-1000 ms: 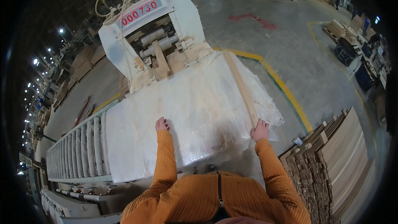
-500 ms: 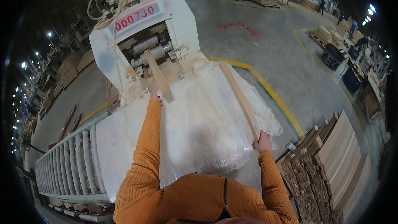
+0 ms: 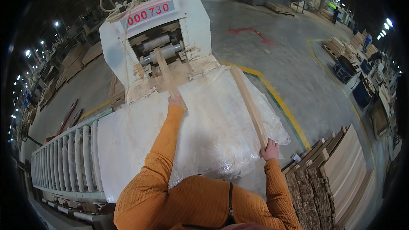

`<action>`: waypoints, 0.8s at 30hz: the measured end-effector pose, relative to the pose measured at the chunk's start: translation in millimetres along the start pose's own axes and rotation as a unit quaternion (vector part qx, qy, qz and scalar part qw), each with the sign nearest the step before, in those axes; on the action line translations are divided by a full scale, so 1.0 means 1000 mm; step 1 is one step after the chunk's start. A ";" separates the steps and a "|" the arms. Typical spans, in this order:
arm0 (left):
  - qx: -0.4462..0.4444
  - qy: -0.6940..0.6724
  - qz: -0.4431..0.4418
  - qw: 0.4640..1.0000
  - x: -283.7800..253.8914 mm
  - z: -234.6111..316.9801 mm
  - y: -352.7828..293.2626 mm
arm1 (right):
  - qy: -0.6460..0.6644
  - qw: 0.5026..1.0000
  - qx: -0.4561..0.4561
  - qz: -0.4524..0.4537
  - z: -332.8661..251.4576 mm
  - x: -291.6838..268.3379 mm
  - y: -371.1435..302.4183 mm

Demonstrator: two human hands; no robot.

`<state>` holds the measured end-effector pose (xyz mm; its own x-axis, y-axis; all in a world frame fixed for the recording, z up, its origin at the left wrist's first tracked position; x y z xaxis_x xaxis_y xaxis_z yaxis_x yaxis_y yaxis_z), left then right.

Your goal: The person feeds thin wooden planks into a machine and collects them as they emerge. They then stack the processed planks neatly on a nearby pile.

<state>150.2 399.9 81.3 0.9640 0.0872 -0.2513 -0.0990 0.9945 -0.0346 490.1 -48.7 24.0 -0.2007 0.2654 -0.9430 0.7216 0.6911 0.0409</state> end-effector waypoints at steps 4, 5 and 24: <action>-0.072 0.037 -0.024 0.996 -0.002 -0.009 -0.029 | -0.025 1.000 0.015 -0.007 0.005 0.002 -0.001; -0.040 0.000 -0.018 0.999 -0.004 -0.001 -0.037 | -0.013 1.000 -0.003 0.011 0.002 -0.001 -0.001; -0.314 -0.276 -0.265 0.869 0.007 -0.119 -0.384 | 0.405 0.899 -0.080 -0.147 -0.086 0.048 -0.076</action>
<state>165.0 12.1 -22.7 0.8699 -0.1858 0.4569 0.4464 0.6906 -0.5690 368.8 -30.4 4.4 -0.8310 0.4129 -0.3728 0.4668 0.8821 -0.0635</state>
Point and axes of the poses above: each hand's wrist, its own y-axis towards the middle knuckle, its own x-axis out of the palm, z = x × y, the point moved 10 cm from there along y, towards the middle knuckle, and after that the axes turned 2 degrees about z, right-handed, at the moved point
